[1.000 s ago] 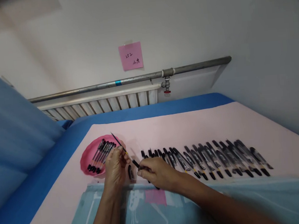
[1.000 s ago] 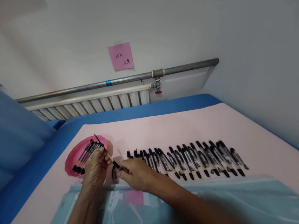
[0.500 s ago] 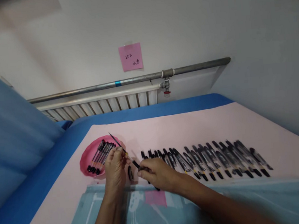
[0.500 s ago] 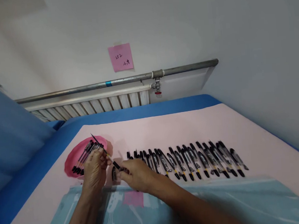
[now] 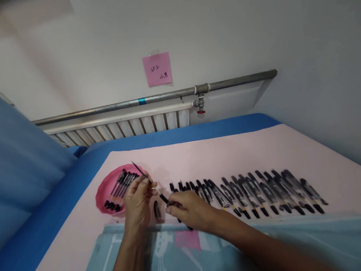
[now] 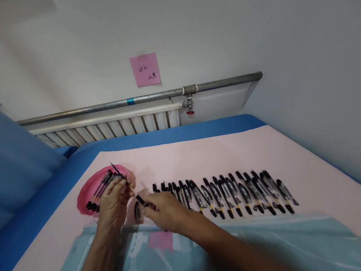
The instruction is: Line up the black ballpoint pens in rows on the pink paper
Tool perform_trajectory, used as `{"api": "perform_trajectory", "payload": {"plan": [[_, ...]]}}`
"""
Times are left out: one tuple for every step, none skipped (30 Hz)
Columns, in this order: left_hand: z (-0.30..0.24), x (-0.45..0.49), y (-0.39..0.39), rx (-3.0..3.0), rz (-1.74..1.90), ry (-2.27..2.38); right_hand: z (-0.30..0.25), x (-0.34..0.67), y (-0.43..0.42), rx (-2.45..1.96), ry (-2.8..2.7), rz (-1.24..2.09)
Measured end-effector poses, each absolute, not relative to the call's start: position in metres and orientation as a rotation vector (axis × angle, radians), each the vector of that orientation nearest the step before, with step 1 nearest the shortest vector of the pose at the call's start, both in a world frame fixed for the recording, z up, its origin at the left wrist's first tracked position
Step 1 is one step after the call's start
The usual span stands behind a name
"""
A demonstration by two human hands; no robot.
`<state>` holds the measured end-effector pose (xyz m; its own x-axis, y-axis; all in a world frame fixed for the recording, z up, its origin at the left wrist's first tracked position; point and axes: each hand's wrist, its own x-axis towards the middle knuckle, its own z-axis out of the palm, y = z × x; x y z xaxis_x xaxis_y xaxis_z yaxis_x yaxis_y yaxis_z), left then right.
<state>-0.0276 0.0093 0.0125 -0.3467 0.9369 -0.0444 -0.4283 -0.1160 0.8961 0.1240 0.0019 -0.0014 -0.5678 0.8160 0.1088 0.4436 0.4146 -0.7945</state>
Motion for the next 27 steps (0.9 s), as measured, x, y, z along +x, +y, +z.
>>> {"api": "perform_trajectory", "payload": {"plan": [[0.0117,-0.0282,0.0096,0.692,1.665,1.070,-0.0015,0.1242,0.0021,-1.071,-2.185,1.015],[0.0109,-0.0288,0.0098,0.691,1.659,1.064,-0.0017,0.1245,0.0023,-1.076,-2.178,1.014],[0.0102,-0.0292,0.0100,0.691,1.651,1.060,-0.0020,0.1247,0.0025,-1.083,-2.171,1.012],[0.0097,-0.0295,0.0100,0.692,1.641,1.056,-0.0024,0.1249,0.0027,-1.091,-2.164,1.010],[0.0095,-0.0296,0.0100,0.695,1.631,1.055,-0.0028,0.1251,0.0030,-1.099,-2.160,1.007],[0.0095,-0.0295,0.0098,0.702,1.621,1.058,-0.0031,0.1252,0.0032,-1.106,-2.159,1.006],[0.0098,-0.0293,0.0096,0.708,1.612,1.065,-0.0032,0.1253,0.0035,-1.112,-2.157,1.006],[0.0102,-0.0289,0.0093,0.714,1.608,1.074,-0.0031,0.1253,0.0037,-1.116,-2.154,1.007],[0.0105,-0.0284,0.0089,0.718,1.606,1.085,-0.0028,0.1253,0.0039,-1.120,-2.151,1.014],[0.0108,-0.0280,0.0086,0.721,1.607,1.096,-0.0022,0.1253,0.0041,-1.124,-2.145,1.024],[0.0109,-0.0276,0.0084,0.723,1.608,1.103,-0.0015,0.1253,0.0043,-1.130,-2.138,1.034],[0.0109,-0.0273,0.0081,0.725,1.607,1.105,-0.0006,0.1254,0.0045,-1.136,-2.129,1.040],[0.0108,-0.0270,0.0079,0.728,1.606,1.104,0.0004,0.1255,0.0047,-1.139,-2.122,1.044],[0.0106,-0.0269,0.0078,0.730,1.606,1.104,0.0012,0.1257,0.0048,-1.137,-2.115,1.048],[0.0103,-0.0269,0.0078,0.732,1.606,1.104,0.0019,0.1260,0.0048,-1.130,-2.110,1.049],[0.0101,-0.0269,0.0079,0.734,1.608,1.105,0.0022,0.1262,0.0048,-1.120,-2.107,1.044],[0.0099,-0.0269,0.0080,0.736,1.612,1.107,0.0023,0.1264,0.0047,-1.110,-2.113,1.038],[0.0098,-0.0269,0.0081,0.737,1.616,1.109,0.0021,0.1266,0.0046,-1.102,-2.126,1.029],[0.0097,-0.0269,0.0083,0.737,1.619,1.110,0.0016,0.1266,0.0045,-1.095,-2.143,1.014],[0.0097,-0.0268,0.0084,0.737,1.620,1.112,0.0009,0.1266,0.0044,-1.091,-2.163,0.997],[0.0096,-0.0266,0.0085,0.735,1.621,1.114,0.0001,0.1264,0.0043,-1.086,-2.182,0.983],[0.0094,-0.0264,0.0086,0.733,1.622,1.115,-0.0007,0.1263,0.0044,-1.083,-2.196,0.972],[0.0091,-0.0262,0.0087,0.731,1.624,1.114,-0.0015,0.1261,0.0044,-1.082,-2.203,0.965],[0.0088,-0.0261,0.0087,0.729,1.626,1.110,-0.0023,0.1260,0.0046,-1.085,-2.201,0.961],[0.0083,-0.0260,0.0086,0.729,1.629,1.105,-0.0030,0.1259,0.0047,-1.091,-2.196,0.963],[0.0079,-0.0260,0.0086,0.731,1.630,1.097,-0.0035,0.1259,0.0048,-1.097,-2.189,0.969],[0.0074,-0.0261,0.0085,0.735,1.629,1.088,-0.0038,0.1259,0.0050,-1.100,-2.182,0.977]]}}
